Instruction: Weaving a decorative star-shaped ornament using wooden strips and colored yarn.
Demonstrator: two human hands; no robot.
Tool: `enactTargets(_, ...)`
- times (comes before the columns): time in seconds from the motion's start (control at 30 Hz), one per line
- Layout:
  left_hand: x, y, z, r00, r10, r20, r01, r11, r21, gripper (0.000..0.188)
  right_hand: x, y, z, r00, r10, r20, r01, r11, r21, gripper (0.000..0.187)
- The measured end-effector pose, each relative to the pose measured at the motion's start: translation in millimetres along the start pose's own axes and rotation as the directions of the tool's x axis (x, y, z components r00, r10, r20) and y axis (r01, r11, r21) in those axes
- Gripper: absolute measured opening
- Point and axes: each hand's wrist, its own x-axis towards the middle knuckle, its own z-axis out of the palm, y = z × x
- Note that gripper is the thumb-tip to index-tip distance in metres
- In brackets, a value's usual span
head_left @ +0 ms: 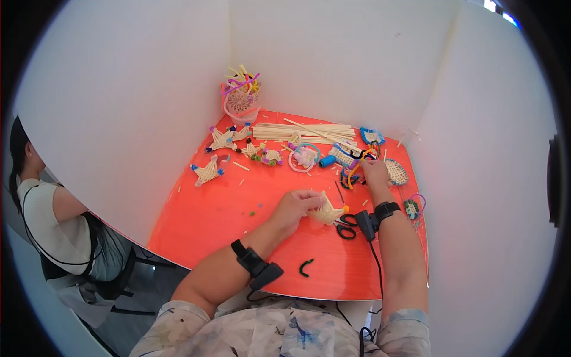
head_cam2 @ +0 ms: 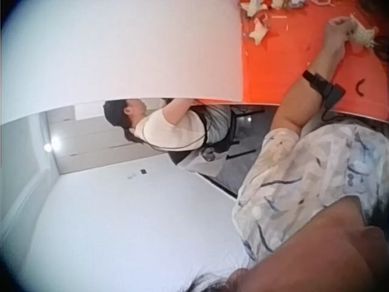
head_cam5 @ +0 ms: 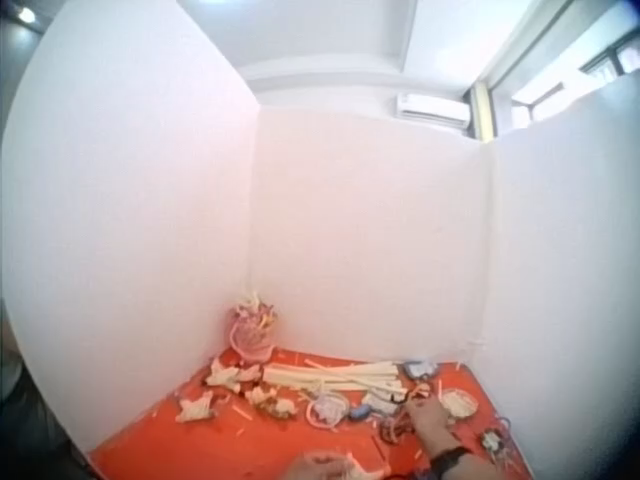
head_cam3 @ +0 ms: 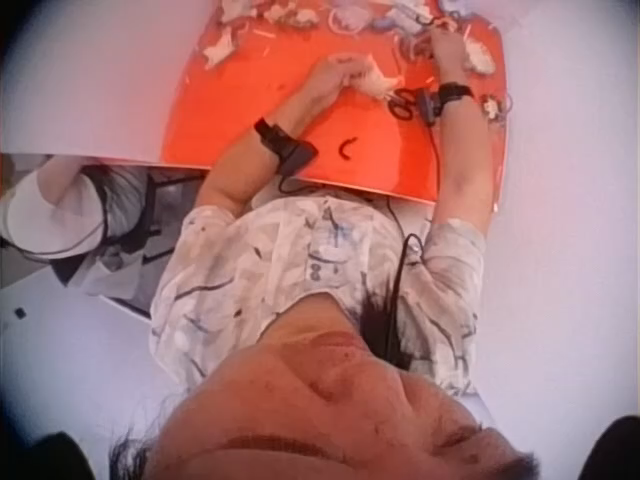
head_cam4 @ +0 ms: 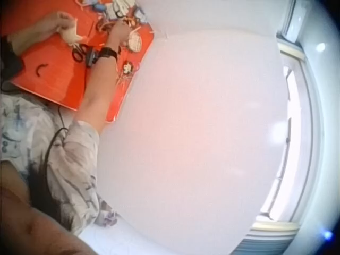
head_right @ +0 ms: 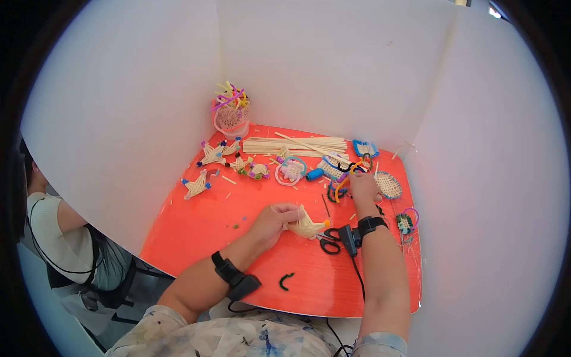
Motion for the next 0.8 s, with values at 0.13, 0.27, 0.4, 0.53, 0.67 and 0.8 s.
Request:
enactTargets(0.13,1,0,6,1.0,-0.015,0.027,0.014,1.0,0.014,0.012,25,24,8,0.994,0.002,0.109,-0.024,0.979,0.202,0.039)
enactTargets(0.27,-4,3,-2,1.0,-0.007,-0.001,0.007,1.0,0.015,0.011,-1,-5,1,0.997,0.0,0.079,-0.008,0.995,0.098,0.037)
enactTargets(0.4,-3,3,7,1.0,-0.005,0.029,0.004,1.0,0.015,0.011,21,11,13,0.992,-0.025,0.121,0.012,0.995,0.103,0.038)
enactTargets(0.53,-3,3,12,0.999,-0.011,0.031,0.012,1.0,-0.011,0.011,31,22,27,0.989,-0.071,0.129,0.046,0.981,0.189,0.037)
enactTargets(0.67,-6,4,3,1.0,0.001,0.005,-0.001,1.0,-0.019,0.011,-4,-11,10,0.989,0.0,0.145,-0.016,0.994,0.11,0.036)
enactTargets(0.8,-3,1,5,1.0,0.002,0.028,-0.002,1.0,-0.002,0.011,-9,-14,3,0.995,-0.002,0.096,-0.005,0.997,0.078,0.035)
